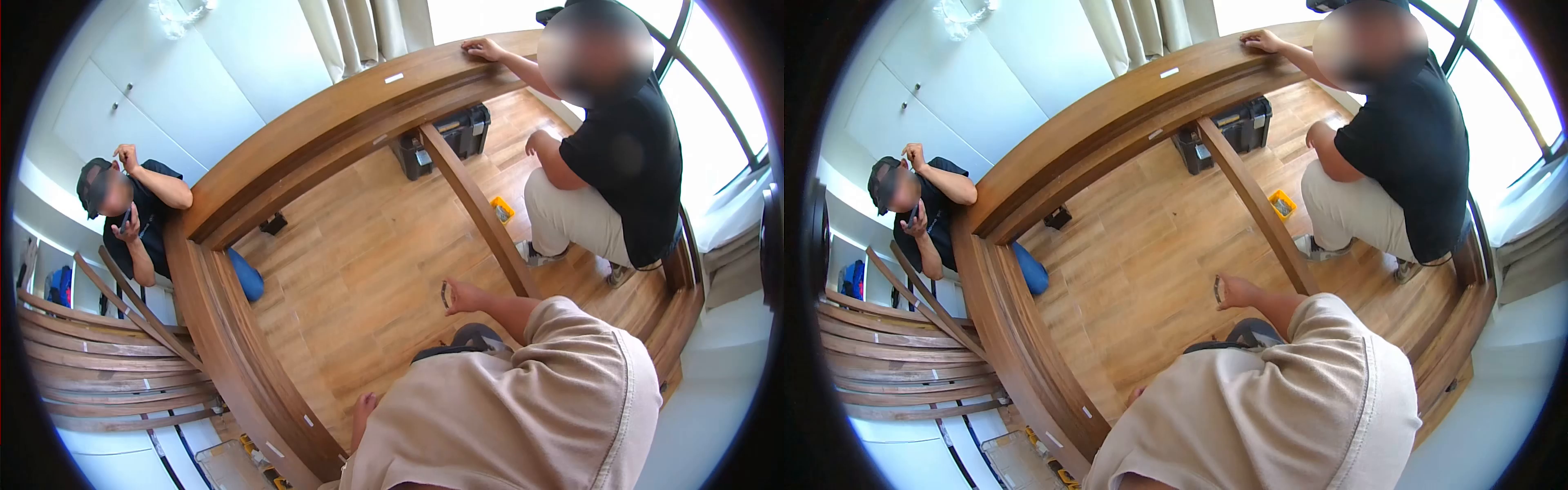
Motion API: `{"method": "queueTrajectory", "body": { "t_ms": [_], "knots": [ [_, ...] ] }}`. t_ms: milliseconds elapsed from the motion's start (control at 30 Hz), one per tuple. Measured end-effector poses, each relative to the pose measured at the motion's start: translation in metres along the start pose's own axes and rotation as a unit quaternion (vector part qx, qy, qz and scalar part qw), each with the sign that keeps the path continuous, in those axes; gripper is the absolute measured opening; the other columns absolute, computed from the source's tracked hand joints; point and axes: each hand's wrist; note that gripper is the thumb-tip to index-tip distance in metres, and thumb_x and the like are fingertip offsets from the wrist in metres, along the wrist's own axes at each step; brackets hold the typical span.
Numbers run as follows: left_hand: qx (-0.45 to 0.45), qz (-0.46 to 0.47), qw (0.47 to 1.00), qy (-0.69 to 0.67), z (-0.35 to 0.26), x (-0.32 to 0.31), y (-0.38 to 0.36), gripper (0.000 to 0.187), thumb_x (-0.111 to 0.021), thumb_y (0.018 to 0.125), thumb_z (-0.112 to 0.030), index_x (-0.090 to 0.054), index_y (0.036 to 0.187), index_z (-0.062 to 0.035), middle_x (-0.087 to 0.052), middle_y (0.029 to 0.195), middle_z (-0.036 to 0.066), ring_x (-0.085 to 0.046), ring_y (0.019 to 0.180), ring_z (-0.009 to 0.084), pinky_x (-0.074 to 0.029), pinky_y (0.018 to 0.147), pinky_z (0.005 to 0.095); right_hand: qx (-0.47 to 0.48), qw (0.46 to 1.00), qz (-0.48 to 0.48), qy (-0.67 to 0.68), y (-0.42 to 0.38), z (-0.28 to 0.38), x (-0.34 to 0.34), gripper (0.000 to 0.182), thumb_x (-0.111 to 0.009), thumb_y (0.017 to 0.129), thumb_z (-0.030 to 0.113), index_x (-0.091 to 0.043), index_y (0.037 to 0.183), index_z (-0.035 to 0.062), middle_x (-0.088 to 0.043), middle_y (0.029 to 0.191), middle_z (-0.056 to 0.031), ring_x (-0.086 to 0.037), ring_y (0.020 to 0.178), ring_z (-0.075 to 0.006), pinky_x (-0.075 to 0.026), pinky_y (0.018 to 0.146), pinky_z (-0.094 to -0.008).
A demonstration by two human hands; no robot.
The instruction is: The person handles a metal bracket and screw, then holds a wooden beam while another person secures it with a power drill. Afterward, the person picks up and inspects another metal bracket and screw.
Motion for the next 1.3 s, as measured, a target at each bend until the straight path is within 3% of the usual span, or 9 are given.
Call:
{"method": "queueTrajectory", "body": {
  "t_ms": [133,200,233,333,367,533,733,1133,1300],
  "knots": [
    [0.068,0.036,0.995,-0.065,-0.084,0.009,0.005,0.038,-0.056,0.088,-0.03,-0.058,0.108,0.0017,-0.065,0.086,0.01,-0.06,0.074,0.015,-0.047,0.065,0.0276,0.043,0.997,0.048,-0.04,0.008,0.06,0.004,0.098,-0.081,0.06,0.031,-0.025,0.132,-0.003,-0.059,0.065,-0.0128,-0.059,0.065,-0.0257,-0.046,0.058,-0.0346],
    [0.053,0.081,0.963,-0.253,-0.097,0.01,0.022,0.034,-0.052,0.091,-0.027,-0.055,0.111,0.0,-0.063,0.097,0.01,-0.06,0.083,0.0151,-0.047,0.068,0.0263,0.074,0.992,0.089,-0.046,0.012,0.089,-0.003,0.102,-0.08,0.06,0.036,-0.021,0.134,-0.0027,-0.06,0.063,-0.0143,-0.06,0.067,-0.0291,-0.046,0.06,-0.0368],
    [0.053,0.089,0.964,-0.245,-0.123,0.013,0.023,0.034,-0.052,0.091,-0.027,-0.055,0.111,0.0,-0.063,0.097,0.01,-0.06,0.083,0.0151,-0.047,0.068,0.0263,0.096,0.988,0.107,-0.056,0.015,0.101,-0.009,0.104,-0.08,0.06,0.036,-0.019,0.135,-0.0017,-0.06,0.063,-0.0145,-0.06,0.067,-0.0299,-0.046,0.06,-0.0373],
    [0.029,0.085,0.952,-0.291,-0.225,0.032,0.0,0.035,-0.05,0.092,-0.028,-0.054,0.113,0.0003,-0.059,0.108,0.012,-0.059,0.094,0.0182,-0.047,0.077,0.0289,0.181,0.973,0.136,-0.041,0.011,0.145,-0.014,0.106,-0.082,0.057,0.032,-0.018,0.136,0.0021,-0.062,0.081,-0.0155,-0.06,0.077,-0.0322,-0.047,0.066,-0.0378],
    [-0.008,0.103,0.937,-0.333,-0.248,0.034,-0.004,0.038,-0.05,0.092,-0.029,-0.053,0.114,0.0013,-0.058,0.11,0.013,-0.058,0.097,0.0197,-0.046,0.081,0.0304,0.199,0.969,0.144,-0.036,0.007,0.157,-0.014,0.106,-0.083,0.057,0.029,-0.019,0.136,0.0038,-0.062,0.092,-0.0162,-0.06,0.083,-0.0328,-0.047,0.07,-0.0381],
    [-0.13,0.14,0.89,-0.413,-0.301,0.035,-0.016,0.038,-0.052,0.091,-0.029,-0.051,0.112,0.0031,-0.057,0.108,0.013,-0.056,0.096,0.0204,-0.045,0.086,0.0329,0.273,0.951,0.123,0.071,-0.015,0.198,-0.007,0.095,-0.084,0.055,0.024,-0.029,0.131,0.006,-0.057,0.092,-0.0132,-0.056,0.089,-0.0337,-0.045,0.075,-0.0384],
    [-0.106,0.131,0.907,-0.387,-0.323,0.037,-0.023,0.023,-0.057,0.089,-0.02,-0.054,0.099,0.0001,-0.059,0.093,0.009,-0.056,0.084,0.0163,-0.045,0.077,0.0285,0.36,0.932,0.014,0.033,-0.027,0.196,-0.001,0.088,-0.084,0.053,0.023,-0.034,0.123,0.0055,-0.054,0.103,-0.0138,-0.054,0.093,-0.0358,-0.044,0.076,-0.0411],
    [-0.072,0.141,0.923,-0.352,-0.339,0.015,-0.035,0.018,-0.055,0.089,-0.018,-0.053,0.091,-0.0004,-0.059,0.08,0.009,-0.057,0.069,0.016,-0.049,0.066,0.0281,0.376,0.922,-0.007,0.088,-0.046,0.161,0.009,0.077,-0.081,0.059,0.032,-0.04,0.121,0.0077,-0.056,0.103,-0.0138,-0.055,0.096,-0.0341,-0.045,0.076,-0.0402],
    [-0.04,0.12,0.94,-0.318,-0.322,-0.001,-0.049,0.02,-0.054,0.09,-0.017,-0.054,0.097,0.0019,-0.058,0.077,0.008,-0.057,0.067,0.0146,-0.05,0.063,0.0269,0.336,0.937,-0.014,0.098,-0.048,0.145,-0.004,0.027,-0.068,0.071,0.021,-0.054,0.089,0.0068,-0.06,0.081,-0.0117,-0.059,0.078,-0.0314,-0.045,0.064,-0.0402]
  ]
}}
Point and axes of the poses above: each hand's wrist, its own y-axis towards the middle knuckle, its own x-axis out of the back of the hand, z = x × y
